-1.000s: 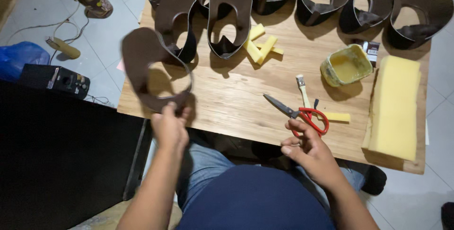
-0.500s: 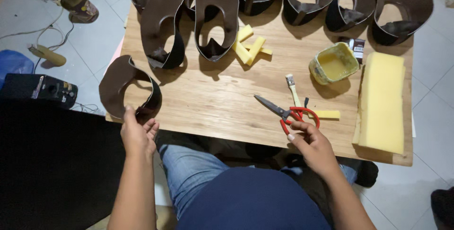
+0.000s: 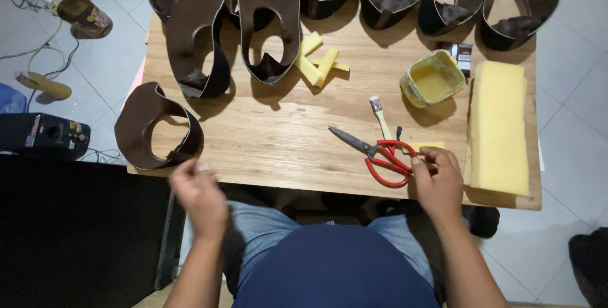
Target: The person applies adhesive to the inner edges of a brown shoe upper using a brush, then inserts a small yellow foam piece into the opening. They press the edges together to bond the foam and upper, then trim excess foam with scissors. The process is repeated for another shoe upper.
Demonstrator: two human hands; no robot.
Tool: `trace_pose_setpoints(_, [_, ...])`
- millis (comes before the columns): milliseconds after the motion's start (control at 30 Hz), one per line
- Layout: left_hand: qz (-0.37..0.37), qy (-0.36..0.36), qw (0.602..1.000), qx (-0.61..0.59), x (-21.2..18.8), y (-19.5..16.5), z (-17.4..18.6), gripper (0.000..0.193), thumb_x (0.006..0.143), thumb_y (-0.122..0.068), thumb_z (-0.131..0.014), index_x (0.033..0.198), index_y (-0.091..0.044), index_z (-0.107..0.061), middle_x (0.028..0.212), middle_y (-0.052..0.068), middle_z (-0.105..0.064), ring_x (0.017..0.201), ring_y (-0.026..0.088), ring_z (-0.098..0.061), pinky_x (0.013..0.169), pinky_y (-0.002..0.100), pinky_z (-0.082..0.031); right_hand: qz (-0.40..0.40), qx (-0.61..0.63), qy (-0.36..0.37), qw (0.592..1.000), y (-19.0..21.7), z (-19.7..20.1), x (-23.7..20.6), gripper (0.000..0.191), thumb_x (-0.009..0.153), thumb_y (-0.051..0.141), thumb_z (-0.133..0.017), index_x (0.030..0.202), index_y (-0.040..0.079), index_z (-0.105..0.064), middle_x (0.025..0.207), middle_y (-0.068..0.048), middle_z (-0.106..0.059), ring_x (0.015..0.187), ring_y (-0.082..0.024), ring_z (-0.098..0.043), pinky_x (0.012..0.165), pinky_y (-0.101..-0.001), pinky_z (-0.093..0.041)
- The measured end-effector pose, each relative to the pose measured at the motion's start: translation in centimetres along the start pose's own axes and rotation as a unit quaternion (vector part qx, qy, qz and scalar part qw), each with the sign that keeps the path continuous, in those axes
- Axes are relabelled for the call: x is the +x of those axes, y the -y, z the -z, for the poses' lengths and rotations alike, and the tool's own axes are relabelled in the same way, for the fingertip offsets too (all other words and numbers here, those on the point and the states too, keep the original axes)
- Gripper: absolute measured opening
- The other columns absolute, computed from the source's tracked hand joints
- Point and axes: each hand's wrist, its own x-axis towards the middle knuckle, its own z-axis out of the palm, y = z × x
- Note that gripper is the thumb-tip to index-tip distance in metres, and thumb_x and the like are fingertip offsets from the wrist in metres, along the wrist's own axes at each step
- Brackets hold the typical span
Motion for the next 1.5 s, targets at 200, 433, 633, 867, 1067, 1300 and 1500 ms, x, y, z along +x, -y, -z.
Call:
trace_pose_setpoints(200, [-0.228, 0.052, 0.95, 0.207, -0.3, -1.3, -3.5, 0.059, 0.09, -0.008, -0.069, 0.142, 0.0, -0.042, 0.143, 0.022, -0.039, 0.104, 0.025, -0.059, 0.086, 0.036, -0.055, -0.026, 0.068, 0.128, 0.989, 4.0, -2.8, 0.8, 0.02, 0.093, 0.015, -0.068, 0.108, 0.001, -0.069, 0.106, -0.01, -0.068, 0.081, -0.017, -0.071, 0.072, -0.0306, -0.057])
trace_pose_setpoints(433, [-0.13, 0.008, 0.954, 0.27, 5.1, -3.8, -0.8, 0.074, 0.09, -0.016, -0.067, 0.153, 0.003, -0.033, 0.149, 0.022, -0.043, 0.091, 0.026, -0.07, 0.09, 0.04, -0.054, 0.024, 0.065, 0.195, 0.978, 4.9, -5.0, -0.7, 0.023, 0.088, 0.016, -0.073, 0.106, 0.003, -0.071, 0.096, -0.008, -0.069, 0.085, -0.018, -0.07, 0.076, -0.0309, -0.056])
trace_pose_setpoints(633, [-0.165, -0.008, 0.956, 0.24, 3.1, -4.0, -0.2, 0.074, 0.087, -0.019, -0.068, 0.149, 0.003, -0.035, 0.143, 0.027, -0.045, 0.092, 0.028, -0.067, 0.08, 0.04, -0.056, 0.014, 0.071, 0.196, 0.978, 3.7, -5.1, -0.5, 0.023, 0.086, 0.016, -0.074, 0.105, 0.002, -0.072, 0.097, -0.008, -0.072, 0.087, -0.018, -0.071, 0.078, -0.0294, -0.055])
trace_pose_setpoints(867, [-0.338, 0.188, 0.884, 0.261, 2.3, -2.8, -5.5, 0.025, 0.086, -0.016, -0.07, 0.109, -0.006, -0.066, 0.104, 0.017, -0.069, 0.098, 0.037, -0.066, 0.084, 0.045, -0.054, -0.046, 0.069, 0.284, 0.955, 7.3, -5.0, 2.8, 0.027, 0.085, 0.02, -0.074, 0.108, 0.006, -0.072, 0.091, -0.009, -0.072, 0.079, -0.019, -0.072, 0.073, -0.0299, -0.057])
trace_pose_setpoints(1067, [-0.26, 0.266, 0.874, 0.314, 5.0, -3.2, -11.7, 0.016, 0.091, -0.026, -0.064, 0.093, -0.01, -0.068, 0.09, 0.013, -0.071, 0.085, 0.037, -0.067, 0.074, 0.049, -0.052, 0.173, 0.03, 0.249, 0.952, 12.2, -5.4, 10.2, 0.027, 0.087, 0.019, -0.071, 0.11, 0.005, -0.072, 0.101, -0.008, -0.072, 0.084, -0.019, -0.07, 0.074, -0.0307, -0.055])
trace_pose_setpoints(1300, [-0.256, 0.243, 0.845, 0.402, 6.1, -4.1, -14.1, 0.019, 0.092, -0.03, -0.062, 0.089, -0.012, -0.059, 0.08, 0.011, -0.068, 0.075, 0.035, -0.066, 0.066, 0.051, -0.052, 0.164, 0.018, 0.201, 0.966, 14.6, -8.2, 22.5, 0.027, 0.088, 0.024, -0.072, 0.108, 0.005, -0.072, 0.1, -0.01, -0.073, 0.084, -0.02, -0.072, 0.075, -0.0324, -0.057])
trace_pose_setpoints(1500, [-0.251, 0.25, 0.841, 0.41, 7.4, -3.2, -14.7, 0.019, 0.091, -0.03, -0.064, 0.088, -0.013, -0.058, 0.078, 0.01, -0.067, 0.073, 0.034, -0.066, 0.063, 0.05, -0.053, 0.193, -0.047, 0.117, 0.973, 14.2, -12.1, 34.1, 0.026, 0.089, 0.025, -0.074, 0.106, 0.005, -0.074, 0.102, -0.015, -0.071, 0.09, -0.027, -0.07, 0.082, -0.0378, -0.056])
